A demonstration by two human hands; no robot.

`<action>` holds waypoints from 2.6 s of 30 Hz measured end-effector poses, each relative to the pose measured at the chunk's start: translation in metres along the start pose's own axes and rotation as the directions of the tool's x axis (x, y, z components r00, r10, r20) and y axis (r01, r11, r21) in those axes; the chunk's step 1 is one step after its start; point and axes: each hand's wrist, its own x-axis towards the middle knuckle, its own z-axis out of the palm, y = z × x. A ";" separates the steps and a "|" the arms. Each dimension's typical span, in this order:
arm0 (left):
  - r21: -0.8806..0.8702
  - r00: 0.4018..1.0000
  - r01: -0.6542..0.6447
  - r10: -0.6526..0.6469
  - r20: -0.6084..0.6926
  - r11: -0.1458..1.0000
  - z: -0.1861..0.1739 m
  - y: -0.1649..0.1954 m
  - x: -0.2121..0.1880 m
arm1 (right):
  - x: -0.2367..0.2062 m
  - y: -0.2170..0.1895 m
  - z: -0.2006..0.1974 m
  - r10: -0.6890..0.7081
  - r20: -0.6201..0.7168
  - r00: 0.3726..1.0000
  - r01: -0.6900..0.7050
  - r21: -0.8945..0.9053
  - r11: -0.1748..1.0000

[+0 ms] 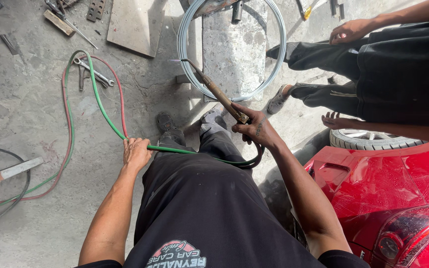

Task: The person works under a car raised on a lift, holding a torch and heating a coil of wire. They then carry the wire coil to a metal plate on the floor and hammer it, before returning to heat the wire again with the torch under the vehicle.

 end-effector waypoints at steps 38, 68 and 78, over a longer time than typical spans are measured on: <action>-0.032 0.999 0.043 -0.044 -0.019 0.999 0.009 0.001 -0.004 | 0.002 0.025 0.004 -0.095 -0.010 0.995 0.096 0.025 0.995; -0.013 0.999 0.038 -0.038 -0.020 0.999 0.017 -0.002 -0.003 | 0.002 0.027 0.005 -0.127 -0.010 0.992 0.127 0.027 0.991; -0.027 0.999 0.038 -0.038 -0.012 0.999 0.017 -0.003 -0.003 | 0.003 0.026 0.005 -0.119 -0.016 0.993 0.119 0.015 0.993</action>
